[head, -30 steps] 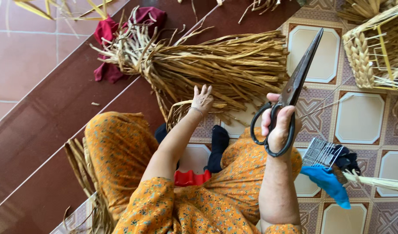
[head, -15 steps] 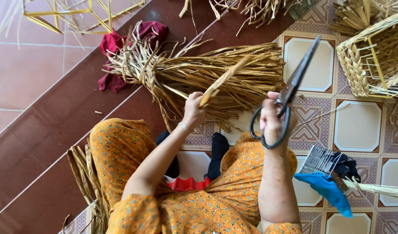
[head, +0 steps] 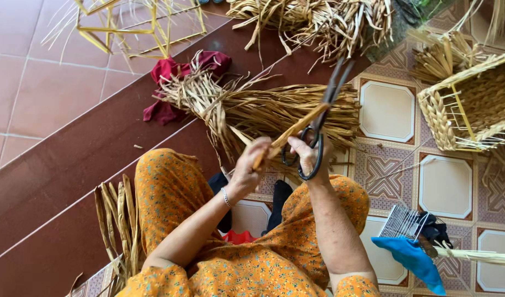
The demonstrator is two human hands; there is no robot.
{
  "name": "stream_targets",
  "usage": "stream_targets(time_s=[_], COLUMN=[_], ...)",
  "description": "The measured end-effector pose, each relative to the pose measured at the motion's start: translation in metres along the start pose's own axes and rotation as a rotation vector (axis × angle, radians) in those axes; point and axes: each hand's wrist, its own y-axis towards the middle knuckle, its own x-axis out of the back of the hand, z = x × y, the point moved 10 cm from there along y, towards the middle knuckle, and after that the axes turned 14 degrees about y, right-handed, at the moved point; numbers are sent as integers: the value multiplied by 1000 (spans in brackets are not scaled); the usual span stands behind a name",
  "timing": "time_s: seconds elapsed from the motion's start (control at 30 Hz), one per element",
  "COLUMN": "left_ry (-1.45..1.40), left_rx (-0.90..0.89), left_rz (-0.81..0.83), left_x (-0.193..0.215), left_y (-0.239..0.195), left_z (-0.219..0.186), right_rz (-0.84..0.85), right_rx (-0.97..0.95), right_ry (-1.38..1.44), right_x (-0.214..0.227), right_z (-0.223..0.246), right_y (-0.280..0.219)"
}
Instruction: The person sits on the floor and uses scissors to trim the ends of a bundle of dried palm leaves. They repeatedly gather sections of the bundle, cut the uneven ends, and drop the trimmed pieces onto the floor.
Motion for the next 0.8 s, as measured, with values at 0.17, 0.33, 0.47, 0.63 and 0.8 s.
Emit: stream_targets(time_s=[0.17, 0.33, 0.47, 0.63, 0.8], left_ry=[921, 911, 438, 371, 380], left_rx=[-745, -740, -344, -366, -317], left_rz=[-153, -251, -134, -155, -203], left_x=[-15, -9, 26, 40, 38], left_y=[-19, -11, 18, 13, 14], left_z=[-91, -103, -72, -77, -78], right_rz=[133, 216, 357, 519, 500], right_rx=[-124, -117, -182, -213, -239], right_ry=[67, 18, 12, -143, -186], right_x=[-32, -51, -49, -55, -60], right_z=[-27, -34, -40, -45, -40], right_y=[-15, -26, -30, -41, -46])
